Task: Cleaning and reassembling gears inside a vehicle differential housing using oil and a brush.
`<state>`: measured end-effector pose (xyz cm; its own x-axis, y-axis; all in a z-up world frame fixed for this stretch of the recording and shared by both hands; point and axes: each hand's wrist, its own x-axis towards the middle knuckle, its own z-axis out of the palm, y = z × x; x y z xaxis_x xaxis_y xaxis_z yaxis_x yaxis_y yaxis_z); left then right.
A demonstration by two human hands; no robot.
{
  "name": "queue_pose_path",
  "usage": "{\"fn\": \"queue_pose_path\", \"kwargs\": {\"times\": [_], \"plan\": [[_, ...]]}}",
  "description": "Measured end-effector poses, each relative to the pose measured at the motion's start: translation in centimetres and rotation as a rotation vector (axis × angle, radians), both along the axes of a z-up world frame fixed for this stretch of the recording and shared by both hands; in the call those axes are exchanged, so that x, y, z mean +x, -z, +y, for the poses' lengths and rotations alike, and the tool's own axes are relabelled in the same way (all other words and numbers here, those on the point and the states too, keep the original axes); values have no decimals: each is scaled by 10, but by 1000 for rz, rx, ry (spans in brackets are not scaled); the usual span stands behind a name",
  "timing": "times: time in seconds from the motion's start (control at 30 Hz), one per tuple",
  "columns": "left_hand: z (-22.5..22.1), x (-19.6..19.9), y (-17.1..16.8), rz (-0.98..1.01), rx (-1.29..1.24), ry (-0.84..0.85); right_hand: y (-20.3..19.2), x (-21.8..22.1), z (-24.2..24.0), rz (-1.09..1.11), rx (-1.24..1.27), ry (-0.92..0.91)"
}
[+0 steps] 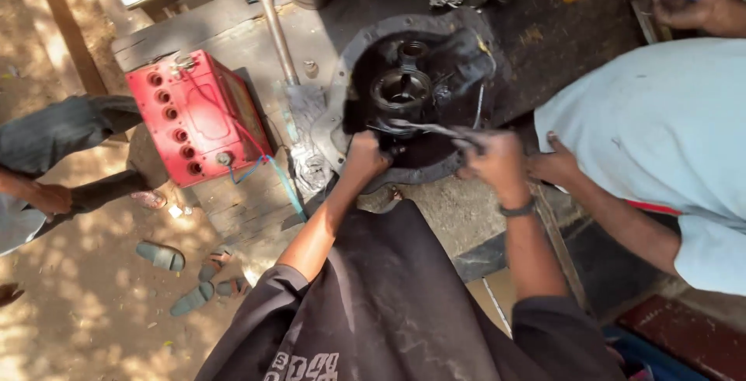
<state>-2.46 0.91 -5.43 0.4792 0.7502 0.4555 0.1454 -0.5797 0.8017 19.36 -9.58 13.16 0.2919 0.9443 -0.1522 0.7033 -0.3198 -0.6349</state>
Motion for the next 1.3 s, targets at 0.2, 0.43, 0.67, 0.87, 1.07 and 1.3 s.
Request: {"fn": "queue_pose_path", "kwargs": {"times": [0.2, 0.43, 0.67, 0.87, 1.07, 1.3], "plan": [[7, 1, -7, 73, 3, 48, 9, 5, -3, -358, 73, -143], [4, 1, -24, 110, -44, 27, 27, -11, -6, -231, 39, -35], [6, -3, -26, 60, -71, 64, 9, 12, -25, -2, 127, 17], [8, 2, -27, 251, -217, 24, 7, -32, -6, -193, -67, 57], [13, 2, -59, 493, -569, 16, 38, 16, -42, 15, 120, 132], [12, -5, -56, 365, -457, 87, 8, -15, -37, -87, -22, 75]]}}
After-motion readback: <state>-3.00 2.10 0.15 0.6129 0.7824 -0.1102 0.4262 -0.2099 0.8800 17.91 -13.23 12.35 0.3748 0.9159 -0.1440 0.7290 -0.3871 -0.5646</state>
